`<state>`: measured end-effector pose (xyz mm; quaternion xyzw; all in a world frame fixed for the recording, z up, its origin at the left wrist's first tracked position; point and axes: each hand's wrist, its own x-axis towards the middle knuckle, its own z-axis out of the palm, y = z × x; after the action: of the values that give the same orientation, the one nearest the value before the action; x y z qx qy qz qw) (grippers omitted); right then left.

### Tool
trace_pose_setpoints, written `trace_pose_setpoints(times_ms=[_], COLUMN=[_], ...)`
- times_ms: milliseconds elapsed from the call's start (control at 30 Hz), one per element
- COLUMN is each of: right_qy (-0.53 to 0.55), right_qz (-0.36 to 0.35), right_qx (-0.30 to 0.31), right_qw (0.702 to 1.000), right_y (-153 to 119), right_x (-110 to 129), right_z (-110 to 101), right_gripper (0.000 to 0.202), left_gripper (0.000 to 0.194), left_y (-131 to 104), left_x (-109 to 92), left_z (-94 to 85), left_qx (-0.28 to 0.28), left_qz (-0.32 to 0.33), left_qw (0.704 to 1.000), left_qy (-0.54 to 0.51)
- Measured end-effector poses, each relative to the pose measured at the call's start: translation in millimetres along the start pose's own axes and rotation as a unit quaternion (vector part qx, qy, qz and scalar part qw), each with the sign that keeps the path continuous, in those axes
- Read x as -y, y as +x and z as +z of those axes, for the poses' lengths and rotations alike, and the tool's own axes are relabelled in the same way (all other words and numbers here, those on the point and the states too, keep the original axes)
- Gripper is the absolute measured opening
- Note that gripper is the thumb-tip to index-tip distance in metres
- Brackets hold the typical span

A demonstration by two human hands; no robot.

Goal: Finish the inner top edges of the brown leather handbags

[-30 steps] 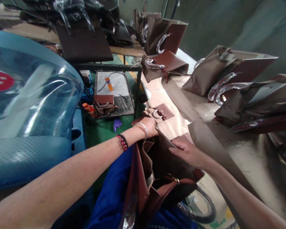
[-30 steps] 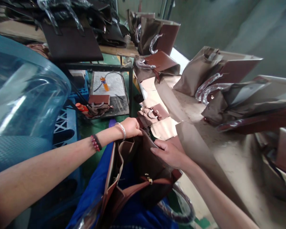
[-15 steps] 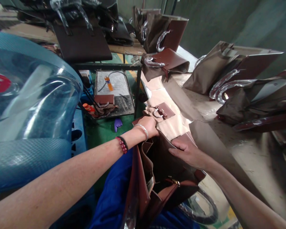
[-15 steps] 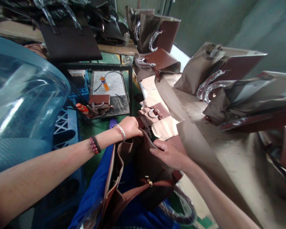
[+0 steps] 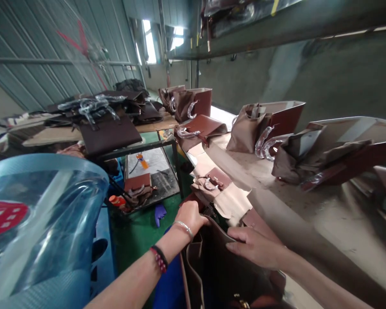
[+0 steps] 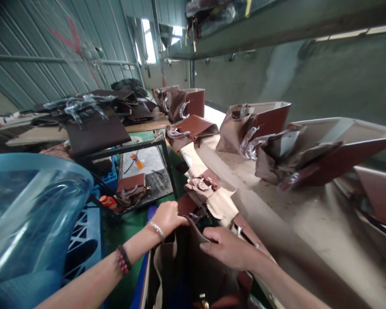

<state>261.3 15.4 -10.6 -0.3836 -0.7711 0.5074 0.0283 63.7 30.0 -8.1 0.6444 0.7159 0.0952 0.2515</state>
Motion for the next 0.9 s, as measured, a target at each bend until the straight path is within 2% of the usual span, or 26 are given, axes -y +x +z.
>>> trace_pose_setpoints(times_ms=[67, 133, 233, 333, 400, 500, 667, 767, 900], right_qy=[0.012, 0.022, 0.031, 0.045, 0.053, 0.066, 0.045, -0.046, -0.209], right_qz=[0.005, 0.008, 0.002, -0.015, -0.031, -0.037, -0.062, -0.102, -0.115], right_qx=[0.006, 0.011, 0.013, 0.021, 0.026, 0.031, 0.070, 0.086, 0.024], right_qw=[1.000, 1.000, 0.999, 0.999, 0.998, 0.997, 0.995, 0.990, 0.971], right_y=[0.0, -0.4, -1.9, -4.7, -6.9, -10.5, -15.5, -13.4, -1.3], right_x=[1.3, 1.6, 0.7, 0.3, 1.5, 6.2, 23.1, 35.0, 34.6], right_z=[-0.7, -1.5, -3.0, -4.7, -6.3, -11.8, -33.8, -45.9, -44.5], right_gripper=[0.025, 0.024, 0.023, 0.020, 0.018, 0.015, 0.015, 0.016, 0.019], left_gripper=[0.046, 0.042, 0.028, 0.027, 0.028, 0.027, 0.027, 0.030, 0.031], left_y=[0.9, 2.9, 7.6, 11.5, 12.0, 7.3, -17.1, -33.4, -41.1], left_x=[0.8, 3.0, 8.3, 13.2, 15.0, 14.6, 6.8, 4.4, 10.0], left_z=[-0.2, 0.4, 2.1, 2.5, 0.1, -10.6, -42.9, -56.3, -55.1], left_qx=[0.009, 0.043, 0.133, 0.225, 0.261, 0.288, 0.328, 0.359, 0.346], left_qz=[0.004, 0.019, 0.043, 0.052, 0.053, 0.052, 0.029, -0.003, -0.061], left_qw=[0.999, 0.995, 0.977, 0.946, 0.927, 0.908, 0.892, 0.884, 0.884], left_qy=[-0.037, -0.084, -0.158, -0.229, -0.265, -0.300, -0.310, -0.299, -0.310])
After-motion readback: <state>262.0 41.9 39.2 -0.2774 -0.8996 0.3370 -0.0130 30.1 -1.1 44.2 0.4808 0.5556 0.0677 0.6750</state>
